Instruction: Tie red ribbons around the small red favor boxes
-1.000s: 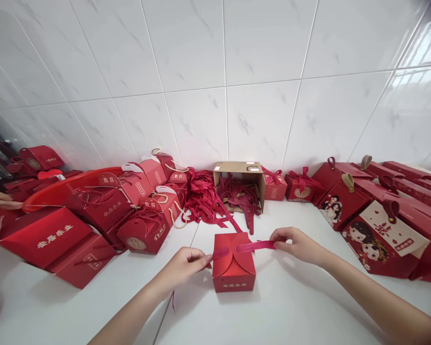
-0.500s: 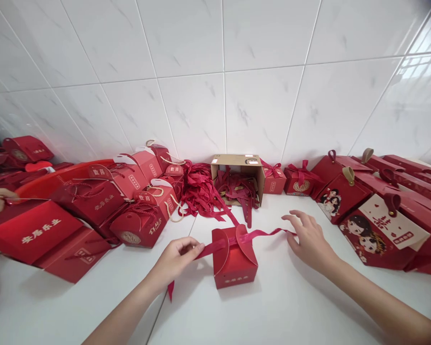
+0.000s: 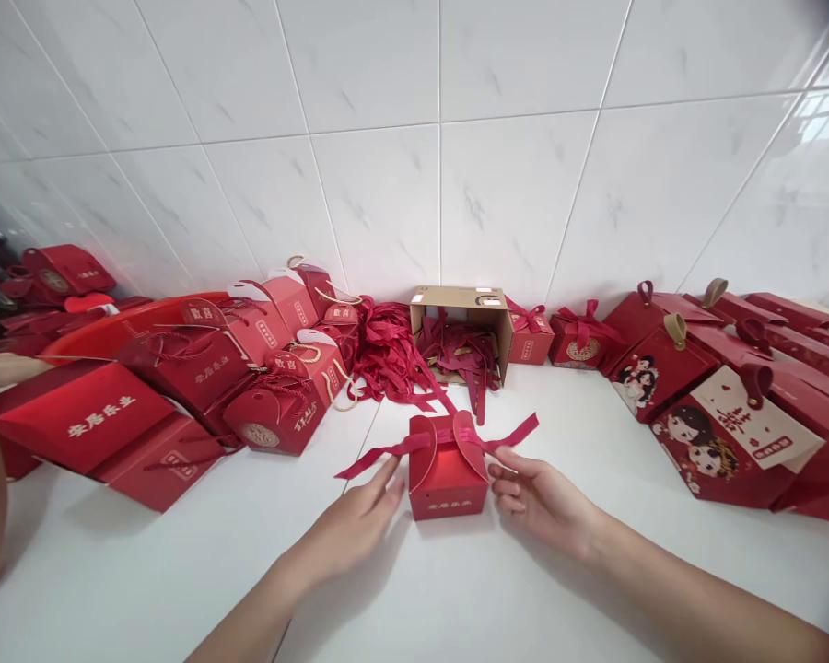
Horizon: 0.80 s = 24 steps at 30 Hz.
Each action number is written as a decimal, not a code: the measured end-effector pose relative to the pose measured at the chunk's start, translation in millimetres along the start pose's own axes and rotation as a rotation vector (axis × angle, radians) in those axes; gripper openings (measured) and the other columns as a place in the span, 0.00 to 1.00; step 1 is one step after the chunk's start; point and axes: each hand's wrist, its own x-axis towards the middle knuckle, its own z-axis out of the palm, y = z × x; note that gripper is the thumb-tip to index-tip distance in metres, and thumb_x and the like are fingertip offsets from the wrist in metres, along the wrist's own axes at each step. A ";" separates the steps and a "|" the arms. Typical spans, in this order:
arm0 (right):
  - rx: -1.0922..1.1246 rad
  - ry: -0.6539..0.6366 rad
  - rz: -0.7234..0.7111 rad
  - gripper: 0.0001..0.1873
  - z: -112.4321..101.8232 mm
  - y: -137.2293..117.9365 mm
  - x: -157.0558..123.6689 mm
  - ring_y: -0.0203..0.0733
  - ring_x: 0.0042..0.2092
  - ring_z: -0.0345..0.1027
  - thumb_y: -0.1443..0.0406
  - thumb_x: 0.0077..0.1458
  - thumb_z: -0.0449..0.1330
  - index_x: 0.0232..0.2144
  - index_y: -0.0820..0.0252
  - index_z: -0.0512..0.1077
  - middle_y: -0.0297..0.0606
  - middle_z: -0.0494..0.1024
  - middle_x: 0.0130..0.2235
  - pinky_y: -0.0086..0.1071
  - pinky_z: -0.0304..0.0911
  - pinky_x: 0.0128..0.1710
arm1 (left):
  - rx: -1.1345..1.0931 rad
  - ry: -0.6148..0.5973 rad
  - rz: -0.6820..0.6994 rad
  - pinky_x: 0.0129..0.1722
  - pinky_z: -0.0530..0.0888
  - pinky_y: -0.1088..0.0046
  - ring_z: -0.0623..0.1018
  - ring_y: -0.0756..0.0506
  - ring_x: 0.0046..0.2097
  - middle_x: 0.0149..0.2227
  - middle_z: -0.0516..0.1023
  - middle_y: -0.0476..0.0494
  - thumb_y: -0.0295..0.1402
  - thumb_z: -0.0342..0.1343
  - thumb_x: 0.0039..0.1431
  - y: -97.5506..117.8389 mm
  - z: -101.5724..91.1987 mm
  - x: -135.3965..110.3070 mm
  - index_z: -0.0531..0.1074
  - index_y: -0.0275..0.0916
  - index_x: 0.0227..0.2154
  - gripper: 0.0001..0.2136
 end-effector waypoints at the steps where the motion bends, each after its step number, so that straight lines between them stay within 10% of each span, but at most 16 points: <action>1: 0.049 0.014 -0.024 0.08 1.5 0.0 2.1 0.26 0.22 0.52 0.67 0.55 0.61 0.27 0.61 0.64 0.31 0.64 0.29 0.20 0.50 0.19 | -0.118 0.017 -0.037 0.49 0.66 0.66 0.68 0.35 0.58 0.59 0.67 0.37 0.55 0.45 0.58 -1.9 0.1 4.7 0.55 0.46 0.63 0.33; 6: 0.160 0.037 -0.143 0.06 8.3 -7.9 4.3 0.30 0.27 0.61 0.63 0.55 0.63 0.32 0.57 0.69 0.33 0.70 0.34 0.21 0.60 0.22 | -0.717 0.028 -0.006 0.38 0.70 0.71 0.75 0.43 0.43 0.52 0.72 0.38 0.43 0.57 0.56 8.5 -7.6 9.4 0.58 0.46 0.60 0.30; 11: 0.028 0.111 -0.435 0.10 14.8 -23.0 -4.3 0.37 0.33 0.67 0.58 0.49 0.68 0.31 0.55 0.74 0.34 0.73 0.33 0.26 0.67 0.29 | -1.319 0.207 0.091 0.32 0.72 0.79 0.76 0.50 0.35 0.32 0.76 0.47 0.27 0.66 0.46 29.3 -22.1 5.0 0.75 0.38 0.27 0.06; 24: -0.684 0.126 -0.938 0.14 26.8 -44.6 -18.0 0.38 0.31 0.66 0.54 0.51 0.65 0.33 0.58 0.77 0.37 0.76 0.32 0.33 0.67 0.34 | -1.499 0.391 0.082 0.32 0.76 0.76 0.78 0.50 0.34 0.32 0.78 0.48 0.24 0.57 0.54 52.6 -39.9 0.2 0.72 0.38 0.29 0.03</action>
